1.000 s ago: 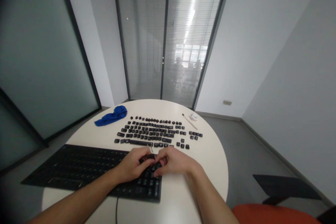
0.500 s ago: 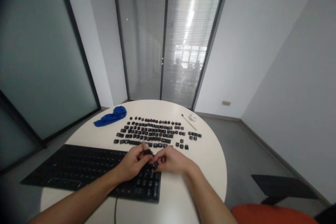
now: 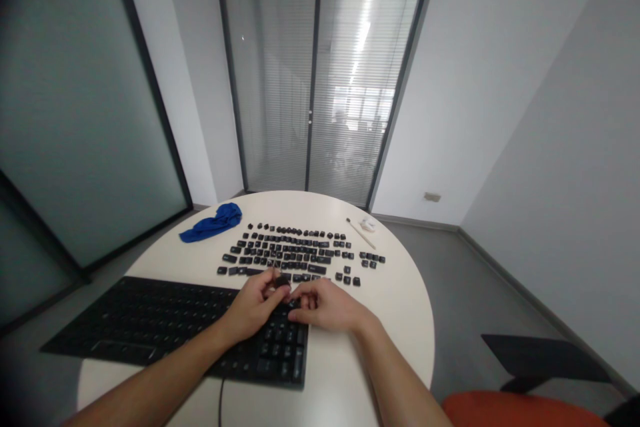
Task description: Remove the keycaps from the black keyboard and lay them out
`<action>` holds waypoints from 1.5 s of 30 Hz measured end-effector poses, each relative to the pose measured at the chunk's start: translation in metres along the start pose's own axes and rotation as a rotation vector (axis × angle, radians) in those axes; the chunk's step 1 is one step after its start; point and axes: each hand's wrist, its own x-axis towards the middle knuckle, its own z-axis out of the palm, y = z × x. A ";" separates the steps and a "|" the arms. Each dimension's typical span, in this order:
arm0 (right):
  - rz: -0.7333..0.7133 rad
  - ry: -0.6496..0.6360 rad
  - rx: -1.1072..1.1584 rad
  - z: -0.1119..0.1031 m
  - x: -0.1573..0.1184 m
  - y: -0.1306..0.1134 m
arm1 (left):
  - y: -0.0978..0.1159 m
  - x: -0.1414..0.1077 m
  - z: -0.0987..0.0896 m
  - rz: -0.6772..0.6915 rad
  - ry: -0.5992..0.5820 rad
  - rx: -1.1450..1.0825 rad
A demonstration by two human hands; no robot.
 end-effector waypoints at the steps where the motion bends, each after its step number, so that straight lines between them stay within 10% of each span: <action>1: 0.000 0.008 -0.010 0.000 0.000 0.000 | 0.000 0.000 0.000 0.004 -0.006 0.006; 27: -0.111 0.196 -0.026 -0.007 0.002 0.006 | -0.004 0.003 -0.003 0.016 -0.029 -0.126; 45: 0.004 0.439 0.454 -0.019 0.008 0.025 | 0.003 0.003 -0.010 0.137 -0.132 -0.018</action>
